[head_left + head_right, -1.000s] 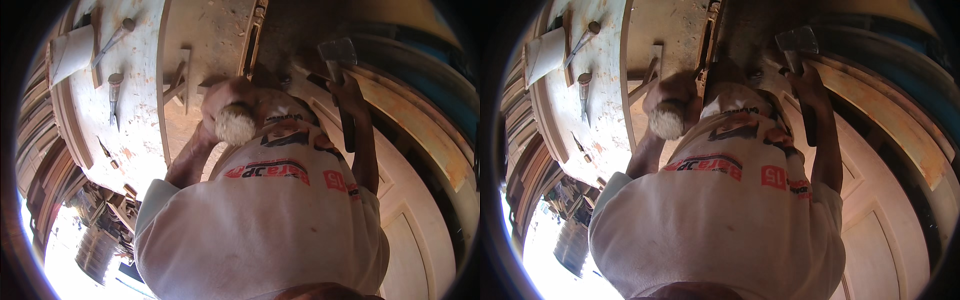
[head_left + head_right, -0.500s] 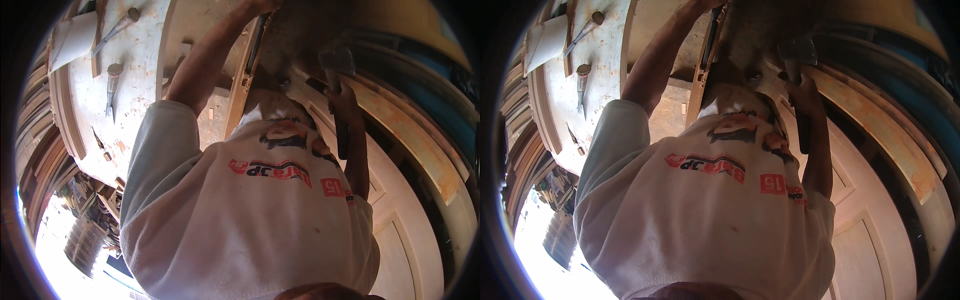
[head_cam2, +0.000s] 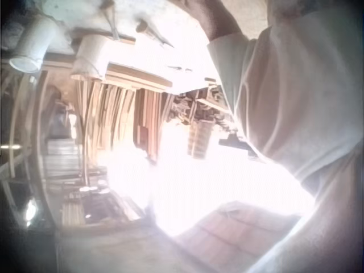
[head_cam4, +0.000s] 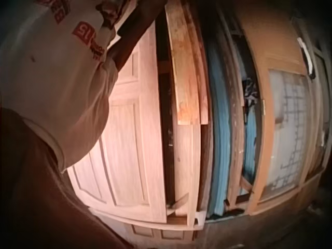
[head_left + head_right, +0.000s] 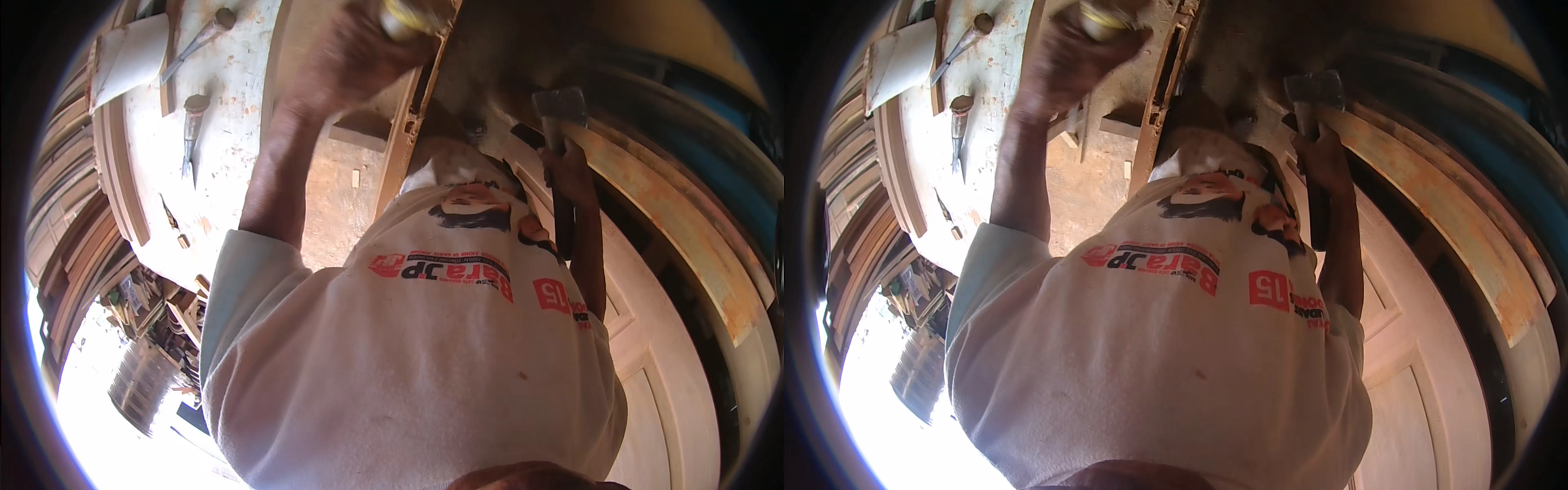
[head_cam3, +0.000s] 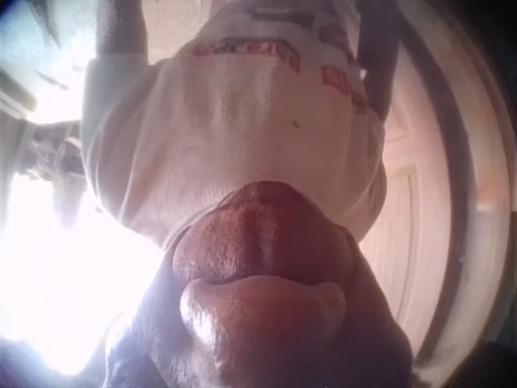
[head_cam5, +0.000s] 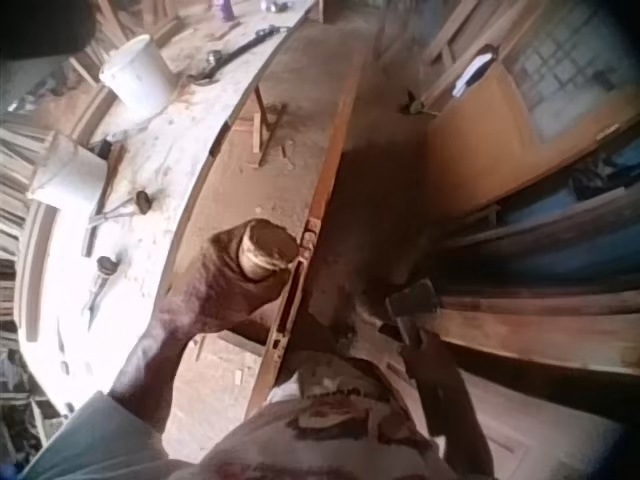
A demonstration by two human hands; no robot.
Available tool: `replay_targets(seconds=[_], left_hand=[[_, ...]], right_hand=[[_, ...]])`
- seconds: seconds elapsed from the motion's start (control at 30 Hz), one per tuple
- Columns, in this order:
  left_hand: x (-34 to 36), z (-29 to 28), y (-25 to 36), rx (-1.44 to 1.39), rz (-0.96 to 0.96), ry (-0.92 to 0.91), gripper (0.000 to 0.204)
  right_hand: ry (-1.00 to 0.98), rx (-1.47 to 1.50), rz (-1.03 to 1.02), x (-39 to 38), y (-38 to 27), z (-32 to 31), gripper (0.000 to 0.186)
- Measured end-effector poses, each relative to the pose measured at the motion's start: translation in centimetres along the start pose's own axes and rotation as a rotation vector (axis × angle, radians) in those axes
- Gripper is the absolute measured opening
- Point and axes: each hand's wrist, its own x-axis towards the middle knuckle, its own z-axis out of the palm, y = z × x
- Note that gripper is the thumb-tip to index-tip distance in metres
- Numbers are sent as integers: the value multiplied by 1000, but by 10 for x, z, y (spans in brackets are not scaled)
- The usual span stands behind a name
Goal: The person holds a hatchet against a wooden piece and strikes the back of the tool with a wooden mallet to carve and remove material.
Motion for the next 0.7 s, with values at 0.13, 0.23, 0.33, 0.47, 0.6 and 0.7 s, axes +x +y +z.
replay_targets(seconds=[0.13, 0.23, 0.33, 0.47, 0.6, 0.7], left_hand=[[-23, 35, -64, 390, 264, -154, 44], [-32, 45, -103, 255, 279, -182, 46], [-33, 52, -114, 311, 260, -120, 48], [-35, 56, -115, 119, -7, -120, 43], [-33, 66, -116, 26, -59, 12, 37], [-37, 65, -110, 98, 38, -21, 38]], right_hand=[[-31, 67, -99, -1, 2, -3, 43], [-54, 82, -96, -3, 2, -3, 44], [-17, 61, -73, -8, 0, -1, 37], [-39, 104, -47, -8, 12, 5, 38], [-74, 120, -62, -7, 14, 10, 41], [-78, 95, -61, -8, 12, 16, 46]])
